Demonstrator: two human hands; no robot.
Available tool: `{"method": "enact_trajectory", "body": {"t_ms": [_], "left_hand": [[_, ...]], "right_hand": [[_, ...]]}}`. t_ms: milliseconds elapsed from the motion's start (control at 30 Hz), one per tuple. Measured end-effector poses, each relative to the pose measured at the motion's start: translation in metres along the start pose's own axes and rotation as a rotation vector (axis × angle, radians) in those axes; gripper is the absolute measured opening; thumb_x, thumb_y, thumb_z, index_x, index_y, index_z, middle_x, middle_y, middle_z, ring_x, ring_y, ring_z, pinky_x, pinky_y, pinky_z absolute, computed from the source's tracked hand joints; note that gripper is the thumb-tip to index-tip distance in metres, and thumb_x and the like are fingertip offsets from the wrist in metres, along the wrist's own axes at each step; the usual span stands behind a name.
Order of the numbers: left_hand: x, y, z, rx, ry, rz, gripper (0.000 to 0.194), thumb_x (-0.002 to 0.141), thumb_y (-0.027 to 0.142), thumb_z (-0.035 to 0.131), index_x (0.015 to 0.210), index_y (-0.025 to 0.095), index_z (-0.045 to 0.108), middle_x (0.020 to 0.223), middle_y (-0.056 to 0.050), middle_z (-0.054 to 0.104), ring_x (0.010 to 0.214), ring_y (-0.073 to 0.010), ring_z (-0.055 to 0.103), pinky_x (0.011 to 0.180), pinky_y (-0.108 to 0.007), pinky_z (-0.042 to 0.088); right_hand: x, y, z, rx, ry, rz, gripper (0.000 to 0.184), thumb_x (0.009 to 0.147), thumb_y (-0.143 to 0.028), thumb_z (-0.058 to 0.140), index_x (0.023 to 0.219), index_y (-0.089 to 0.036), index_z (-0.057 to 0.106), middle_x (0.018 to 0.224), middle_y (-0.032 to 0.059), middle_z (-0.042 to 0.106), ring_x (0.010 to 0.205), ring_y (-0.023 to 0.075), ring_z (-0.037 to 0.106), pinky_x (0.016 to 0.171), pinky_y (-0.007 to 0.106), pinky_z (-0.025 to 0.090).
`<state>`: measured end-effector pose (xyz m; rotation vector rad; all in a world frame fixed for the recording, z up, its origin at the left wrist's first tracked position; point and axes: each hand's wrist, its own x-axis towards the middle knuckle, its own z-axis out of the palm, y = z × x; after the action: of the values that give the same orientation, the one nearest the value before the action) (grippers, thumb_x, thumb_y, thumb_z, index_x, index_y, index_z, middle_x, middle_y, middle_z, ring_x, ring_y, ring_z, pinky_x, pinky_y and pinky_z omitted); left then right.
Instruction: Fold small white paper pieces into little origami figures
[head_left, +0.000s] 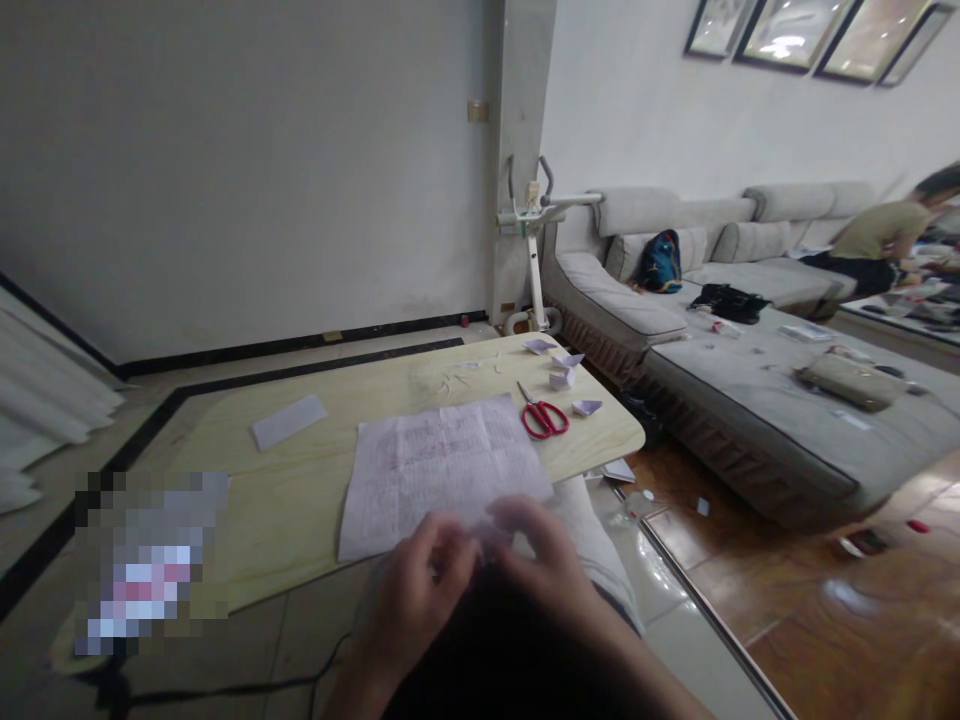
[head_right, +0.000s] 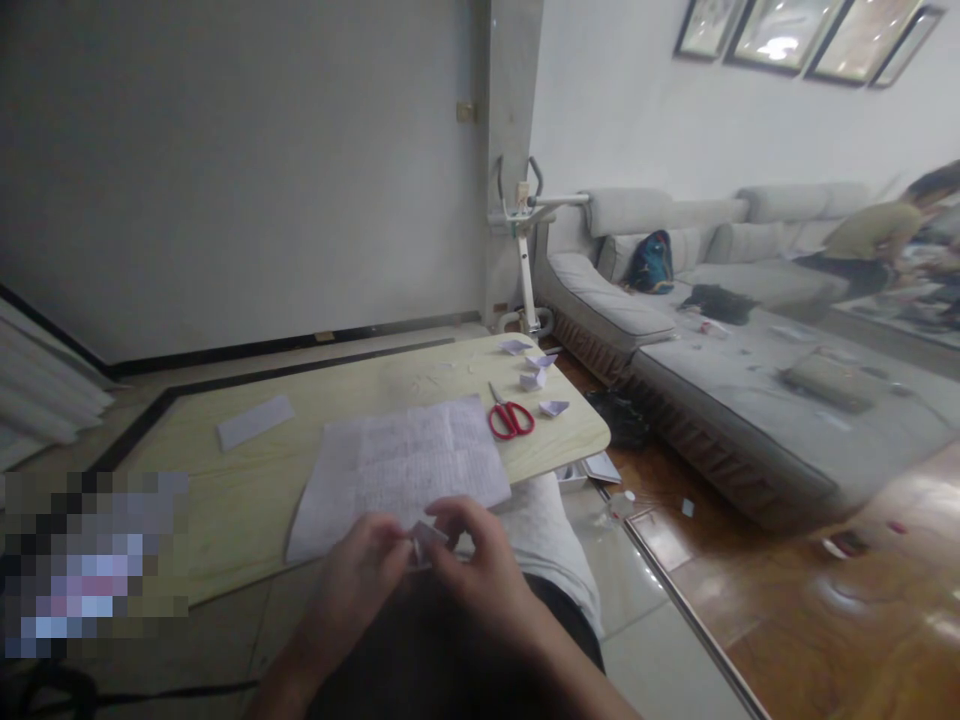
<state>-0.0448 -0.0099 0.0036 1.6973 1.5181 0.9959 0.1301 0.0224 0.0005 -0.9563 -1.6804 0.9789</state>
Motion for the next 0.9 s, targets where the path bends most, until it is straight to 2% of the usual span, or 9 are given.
{"method": "enact_trajectory", "body": {"t_ms": [67,167,400,533,667,800,900], "left_hand": [[0.001,0.001,0.004,0.034,0.048,-0.030,0.026,0.093,0.038,0.051,0.073,0.021,0.055,0.060,0.004,0.059,0.056,-0.0140,0.058,0.052,-0.021,0.044],[0.003,0.005,0.007,0.044,-0.035,-0.014,0.032,0.095,0.038,0.047,0.073,0.020,0.062,0.060,0.002,0.062,0.056,-0.0146,0.059,0.051,-0.022,0.043],[0.004,0.011,0.012,0.072,-0.018,0.037,0.024,0.095,0.027,0.048,0.085,0.020,0.068,0.071,0.000,0.072,0.064,-0.0165,0.067,0.057,-0.023,0.047],[0.005,0.008,0.012,0.138,0.000,0.046,0.024,0.094,0.026,0.048,0.084,0.019,0.069,0.070,-0.001,0.072,0.063,-0.0172,0.068,0.056,-0.023,0.047],[0.005,0.005,0.013,0.182,0.025,0.069,0.023,0.092,0.024,0.049,0.085,0.020,0.070,0.072,-0.002,0.074,0.064,-0.0178,0.070,0.056,-0.023,0.048],[0.004,0.006,0.013,0.239,0.093,0.111,0.024,0.090,0.023,0.051,0.077,0.020,0.071,0.065,-0.002,0.072,0.058,-0.0171,0.068,0.054,-0.023,0.048],[0.003,0.008,0.013,0.251,0.095,0.126,0.025,0.089,0.022,0.051,0.074,0.020,0.071,0.063,-0.002,0.071,0.055,-0.0167,0.066,0.053,-0.023,0.047]], "right_hand": [[-0.001,0.003,0.002,-0.038,0.055,-0.055,0.014,0.085,-0.020,0.064,0.099,-0.020,0.063,0.077,-0.0007,0.062,0.071,0.0144,0.058,0.068,0.026,0.051],[-0.002,0.007,0.002,-0.073,0.066,-0.120,0.019,0.083,-0.015,0.063,0.101,-0.021,0.062,0.078,-0.0004,0.062,0.073,0.0151,0.058,0.070,0.027,0.051],[-0.003,0.007,0.001,-0.147,0.039,-0.221,0.025,0.083,-0.010,0.058,0.103,-0.023,0.059,0.082,0.0010,0.061,0.075,0.0167,0.057,0.069,0.029,0.050],[-0.002,0.009,0.001,-0.188,0.018,-0.252,0.031,0.081,-0.007,0.059,0.108,-0.023,0.058,0.086,0.0021,0.062,0.078,0.0172,0.059,0.071,0.029,0.050],[-0.002,0.009,0.003,-0.261,0.017,-0.277,0.029,0.083,-0.009,0.058,0.108,-0.022,0.059,0.086,0.0035,0.064,0.078,0.0183,0.060,0.071,0.030,0.051],[-0.001,0.008,0.004,-0.313,0.035,-0.289,0.027,0.082,-0.009,0.056,0.107,-0.021,0.060,0.082,0.0041,0.063,0.074,0.0191,0.061,0.067,0.031,0.051],[-0.001,0.007,0.003,-0.324,0.043,-0.302,0.029,0.082,-0.009,0.056,0.107,-0.022,0.059,0.081,0.0040,0.063,0.074,0.0192,0.061,0.065,0.031,0.052]]}}
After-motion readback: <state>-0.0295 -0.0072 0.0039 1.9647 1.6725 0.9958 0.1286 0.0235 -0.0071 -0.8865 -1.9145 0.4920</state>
